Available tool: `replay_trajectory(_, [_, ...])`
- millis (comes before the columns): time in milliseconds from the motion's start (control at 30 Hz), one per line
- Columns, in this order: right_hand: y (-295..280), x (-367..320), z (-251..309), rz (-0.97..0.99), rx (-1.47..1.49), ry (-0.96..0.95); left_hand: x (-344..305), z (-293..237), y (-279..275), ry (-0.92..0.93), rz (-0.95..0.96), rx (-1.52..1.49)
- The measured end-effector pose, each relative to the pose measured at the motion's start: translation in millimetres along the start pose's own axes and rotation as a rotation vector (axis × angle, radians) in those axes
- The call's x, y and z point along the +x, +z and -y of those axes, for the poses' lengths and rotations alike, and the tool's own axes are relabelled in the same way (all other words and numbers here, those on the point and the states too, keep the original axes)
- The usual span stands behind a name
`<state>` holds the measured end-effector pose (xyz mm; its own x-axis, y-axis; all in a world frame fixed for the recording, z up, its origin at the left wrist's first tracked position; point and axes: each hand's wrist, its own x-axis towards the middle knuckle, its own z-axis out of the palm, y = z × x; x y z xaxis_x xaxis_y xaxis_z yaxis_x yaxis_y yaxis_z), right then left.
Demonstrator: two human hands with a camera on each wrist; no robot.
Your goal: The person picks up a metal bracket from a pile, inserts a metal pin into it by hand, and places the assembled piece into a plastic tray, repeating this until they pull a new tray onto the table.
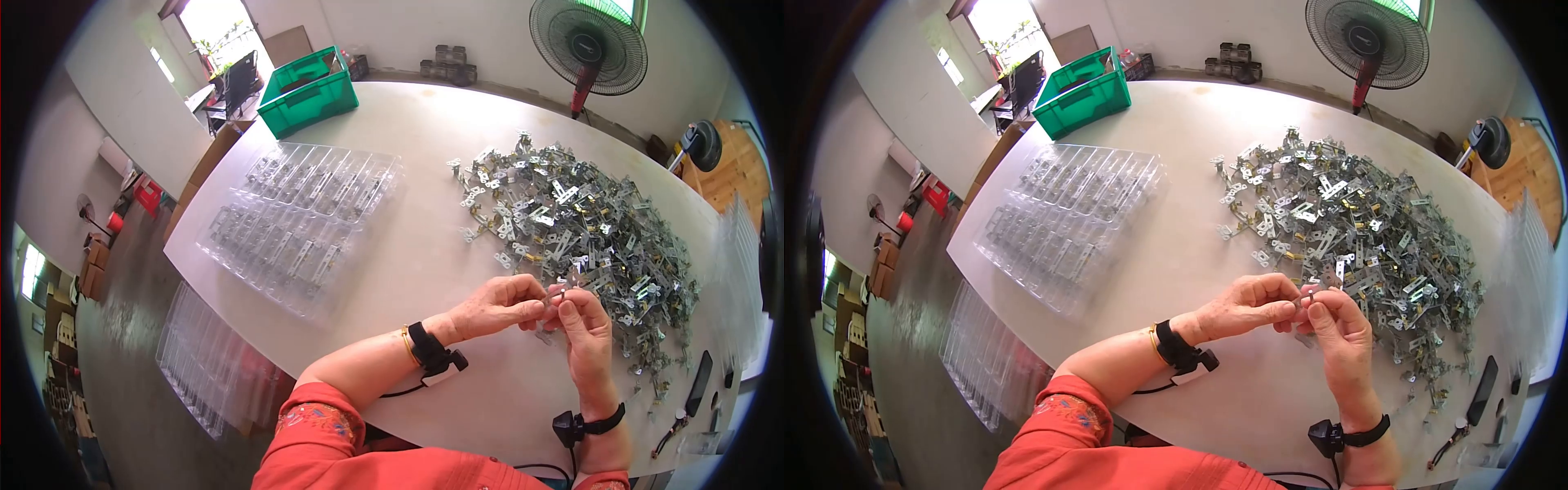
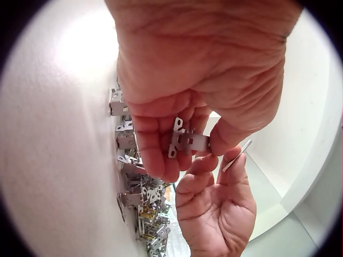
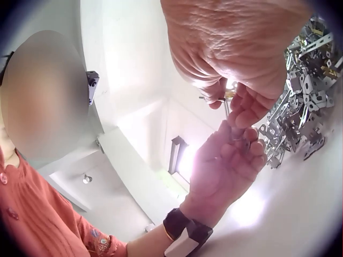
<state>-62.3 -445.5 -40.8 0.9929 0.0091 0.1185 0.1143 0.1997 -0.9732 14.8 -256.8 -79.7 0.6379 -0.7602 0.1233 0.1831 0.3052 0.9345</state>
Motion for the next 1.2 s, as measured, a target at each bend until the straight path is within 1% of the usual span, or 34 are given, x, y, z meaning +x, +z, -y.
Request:
replay_trajectory(133, [0,-1,-3,0.046,0.113,0.019,1,3,-1,0.005,0.023,-0.023])
replay_trajectory(267, [1,-3,-5,0.024,0.025,-0.030,0,1,1,0.007,0.050,-0.003])
replay_trajectory(333, [1,-3,-3,0.016,0.001,-0.060,0,-3,3,-0.012,0.031,0.041])
replay_trajectory(467, [0,-4,5,-0.049,-0.051,-0.085,4,-10,4,-0.020,0.026,0.078])
replay_trajectory(500, [1,-5,7,-0.084,-0.090,-0.081,3,-6,5,-0.004,-0.010,0.081])
replay_trajectory(533, [2,-6,9,-0.084,-0.091,-0.094,3,-6,5,0.004,-0.004,0.091])
replay_trajectory(600, [4,-7,13,-0.038,-0.086,-0.124,5,-7,6,-0.018,-0.083,0.110])
replay_trajectory(667, [6,-6,11,-0.017,-0.079,-0.144,7,-10,7,0.016,-0.120,0.161])
replay_trajectory(733, [8,-6,10,0.065,-0.101,-0.126,9,-19,8,0.021,-0.219,0.227])
replay_trajectory(767, [9,-7,11,0.064,-0.102,-0.131,10,-22,7,0.041,-0.251,0.232])
replay_trajectory(800, [10,-8,12,0.112,-0.107,-0.046,9,-28,8,0.046,-0.248,0.234])
replay_trajectory(833, [11,-9,12,0.160,-0.113,0.039,5,-37,10,0.060,-0.298,0.274])
replay_trajectory(867, [12,-9,8,0.162,-0.117,0.034,1,-44,10,0.074,-0.350,0.313])
replay_trajectory(900, [13,-9,2,0.193,-0.110,0.060,-2,-48,9,0.116,-0.366,0.274])
replay_trajectory(933, [15,-11,0,0.224,-0.102,0.087,-7,-54,8,0.122,-0.366,0.274])
replay_trajectory(1000, [19,-14,-2,0.250,-0.049,0.122,-18,-66,9,0.128,-0.447,0.267])
replay_trajectory(1067, [22,-16,-16,0.271,0.176,0.170,-33,-76,7,0.151,-0.481,0.261])
replay_trajectory(1200, [28,-23,-30,0.298,0.203,0.244,-68,-90,-9,0.165,-0.636,0.347])
